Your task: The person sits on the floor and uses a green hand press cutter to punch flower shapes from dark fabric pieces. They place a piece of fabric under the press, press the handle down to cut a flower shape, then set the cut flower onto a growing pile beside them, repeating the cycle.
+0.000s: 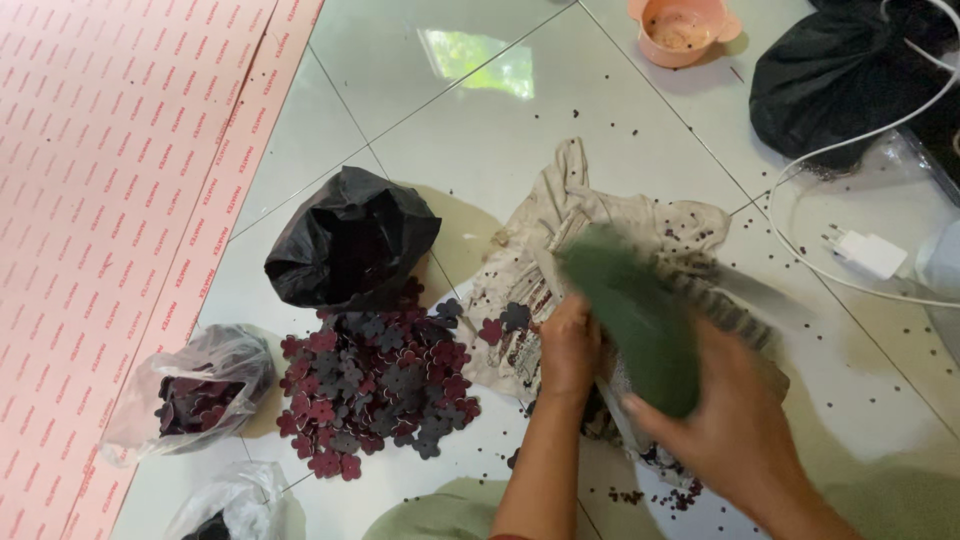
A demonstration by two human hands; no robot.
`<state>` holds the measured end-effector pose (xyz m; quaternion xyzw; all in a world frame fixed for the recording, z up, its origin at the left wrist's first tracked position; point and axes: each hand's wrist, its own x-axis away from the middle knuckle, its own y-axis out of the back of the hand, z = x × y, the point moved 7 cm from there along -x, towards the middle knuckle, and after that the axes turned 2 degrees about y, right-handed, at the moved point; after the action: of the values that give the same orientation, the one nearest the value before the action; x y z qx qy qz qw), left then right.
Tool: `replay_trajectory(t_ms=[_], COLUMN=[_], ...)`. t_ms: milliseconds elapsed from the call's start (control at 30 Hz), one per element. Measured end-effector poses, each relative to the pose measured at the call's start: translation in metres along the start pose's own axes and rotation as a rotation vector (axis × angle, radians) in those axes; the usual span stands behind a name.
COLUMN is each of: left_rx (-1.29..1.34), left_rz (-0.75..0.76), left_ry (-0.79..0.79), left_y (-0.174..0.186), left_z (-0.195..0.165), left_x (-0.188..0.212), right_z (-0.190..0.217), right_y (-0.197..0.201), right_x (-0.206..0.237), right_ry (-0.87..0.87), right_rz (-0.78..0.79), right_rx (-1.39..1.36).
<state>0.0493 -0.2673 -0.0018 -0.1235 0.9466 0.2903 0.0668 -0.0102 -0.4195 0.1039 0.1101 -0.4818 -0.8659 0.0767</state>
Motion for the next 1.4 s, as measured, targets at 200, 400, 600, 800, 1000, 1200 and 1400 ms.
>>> replay_trajectory(t_ms=[200, 400, 600, 800, 1000, 1200, 1400], left_rx=[0.176, 0.265, 0.173, 0.173, 0.208, 0.22, 0.205], left_rz=[-0.022, -0.062, -0.057, -0.052, -0.08, -0.115, 0.031], left_ry=[-0.023, 0.087, 0.046, 0.028, 0.051, -0.013, 0.177], left_y=[0.014, 0.019, 0.014, 0.016, 0.019, 0.02, 0.018], left_z=[-0.01, -0.011, -0.003, -0.006, -0.005, -0.001, 0.005], left_x=[0.006, 0.003, 0.008, 0.013, 0.015, 0.015, 0.018], right_z=[-0.028, -0.017, 0.007, -0.041, -0.02, 0.007, -0.038], right_y=[-0.008, 0.035, 0.043, -0.017, 0.027, 0.032, -0.023], right_x=[0.018, 0.038, 0.014, 0.019, 0.046, 0.029, 0.02], right_ry=[-0.347, -0.137, 0.033, -0.366, -0.129, -0.053, -0.314], right_rz=[0.156, -0.154, -0.187, 0.115, -0.109, -0.168, 0.078], right_rx=[-0.072, -0.334, -0.249, 0.053, -0.13, -0.352, 0.032])
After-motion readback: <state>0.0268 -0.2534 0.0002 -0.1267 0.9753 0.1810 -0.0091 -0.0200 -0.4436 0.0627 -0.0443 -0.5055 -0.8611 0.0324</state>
